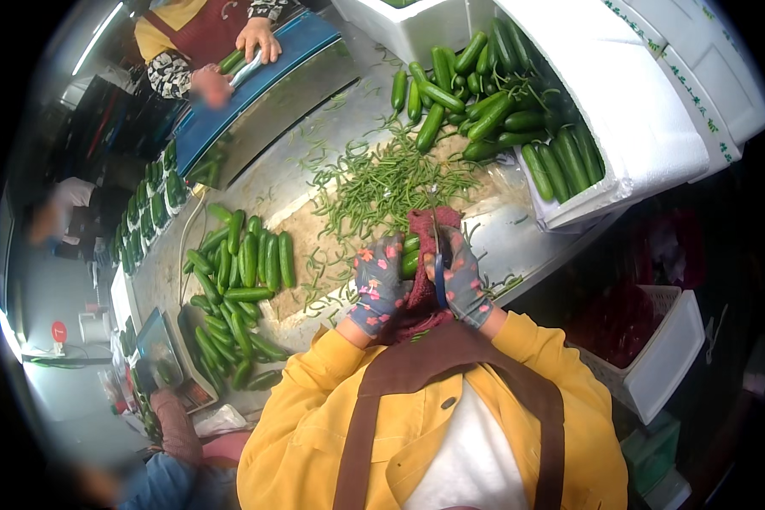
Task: The person stands at a stainless steel workbench and peels green cucumbers using a handheld peeler. They hold the cucumber in one hand and the peeler in the other, removing the skin in long strips. The peeled cucumbers are placed into a white styrofoam container, while the peels accumulate on the table.
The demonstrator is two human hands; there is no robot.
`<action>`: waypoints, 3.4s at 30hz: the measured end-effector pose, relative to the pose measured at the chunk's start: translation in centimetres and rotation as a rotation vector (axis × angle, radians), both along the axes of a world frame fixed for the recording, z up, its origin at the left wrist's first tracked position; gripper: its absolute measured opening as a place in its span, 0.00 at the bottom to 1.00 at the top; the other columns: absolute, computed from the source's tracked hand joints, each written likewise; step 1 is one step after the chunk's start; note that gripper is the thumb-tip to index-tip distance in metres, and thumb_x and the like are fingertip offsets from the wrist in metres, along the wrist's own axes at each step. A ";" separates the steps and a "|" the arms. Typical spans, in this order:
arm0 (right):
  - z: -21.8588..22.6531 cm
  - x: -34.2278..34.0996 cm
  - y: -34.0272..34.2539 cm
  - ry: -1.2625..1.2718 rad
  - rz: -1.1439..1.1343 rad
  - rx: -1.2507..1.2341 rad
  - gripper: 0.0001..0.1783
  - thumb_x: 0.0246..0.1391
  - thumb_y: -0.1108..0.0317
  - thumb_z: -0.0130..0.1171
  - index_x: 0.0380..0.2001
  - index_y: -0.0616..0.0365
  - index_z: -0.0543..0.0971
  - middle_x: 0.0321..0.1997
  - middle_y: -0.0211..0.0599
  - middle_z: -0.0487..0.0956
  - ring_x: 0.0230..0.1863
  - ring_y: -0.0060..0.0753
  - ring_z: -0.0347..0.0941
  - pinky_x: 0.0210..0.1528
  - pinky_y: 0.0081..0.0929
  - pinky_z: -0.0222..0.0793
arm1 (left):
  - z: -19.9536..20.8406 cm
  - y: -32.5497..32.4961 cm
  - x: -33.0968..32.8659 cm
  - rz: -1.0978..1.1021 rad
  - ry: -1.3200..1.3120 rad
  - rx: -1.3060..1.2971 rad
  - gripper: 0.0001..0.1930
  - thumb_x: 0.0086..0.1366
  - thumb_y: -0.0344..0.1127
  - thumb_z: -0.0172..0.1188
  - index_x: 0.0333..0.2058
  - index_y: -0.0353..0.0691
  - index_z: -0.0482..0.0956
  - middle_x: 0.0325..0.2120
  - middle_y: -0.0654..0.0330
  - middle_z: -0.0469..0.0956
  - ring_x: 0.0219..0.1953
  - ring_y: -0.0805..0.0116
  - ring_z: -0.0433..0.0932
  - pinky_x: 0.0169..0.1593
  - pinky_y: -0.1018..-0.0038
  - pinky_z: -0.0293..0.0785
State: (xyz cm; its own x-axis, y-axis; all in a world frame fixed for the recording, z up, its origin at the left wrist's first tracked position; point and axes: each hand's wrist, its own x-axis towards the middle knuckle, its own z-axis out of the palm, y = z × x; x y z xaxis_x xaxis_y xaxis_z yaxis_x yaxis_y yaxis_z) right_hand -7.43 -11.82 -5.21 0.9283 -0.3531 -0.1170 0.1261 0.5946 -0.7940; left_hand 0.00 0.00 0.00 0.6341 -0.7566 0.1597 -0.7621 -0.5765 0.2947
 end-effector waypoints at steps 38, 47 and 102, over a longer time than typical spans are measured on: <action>4.3 -0.5 -2.7 0.045 -0.205 -1.444 0.22 0.33 0.67 0.51 0.38 0.58 0.70 0.26 0.43 0.68 0.29 0.45 0.65 0.32 0.34 0.62 | 3.2 -3.4 4.6 0.512 2.078 -1.748 0.31 0.56 0.56 0.43 0.45 0.30 0.57 0.41 0.41 0.63 0.46 0.44 0.62 0.50 0.51 0.57; 0.7 -0.6 -2.0 0.022 -0.072 -0.886 0.19 0.40 0.67 0.53 0.39 0.60 0.69 0.32 0.45 0.72 0.31 0.46 0.69 0.32 0.31 0.66 | 1.3 -3.2 4.0 0.592 2.106 -1.734 0.33 0.56 0.57 0.41 0.47 0.31 0.55 0.44 0.42 0.62 0.46 0.46 0.62 0.50 0.55 0.58; 3.6 -1.1 -3.9 0.072 -0.257 -1.248 0.23 0.38 0.64 0.55 0.39 0.64 0.69 0.36 0.47 0.72 0.36 0.47 0.69 0.39 0.33 0.65 | 3.2 -4.0 7.4 -0.266 0.089 -0.241 0.24 0.40 0.28 0.56 0.42 0.43 0.67 0.33 0.57 0.71 0.36 0.57 0.69 0.40 0.68 0.65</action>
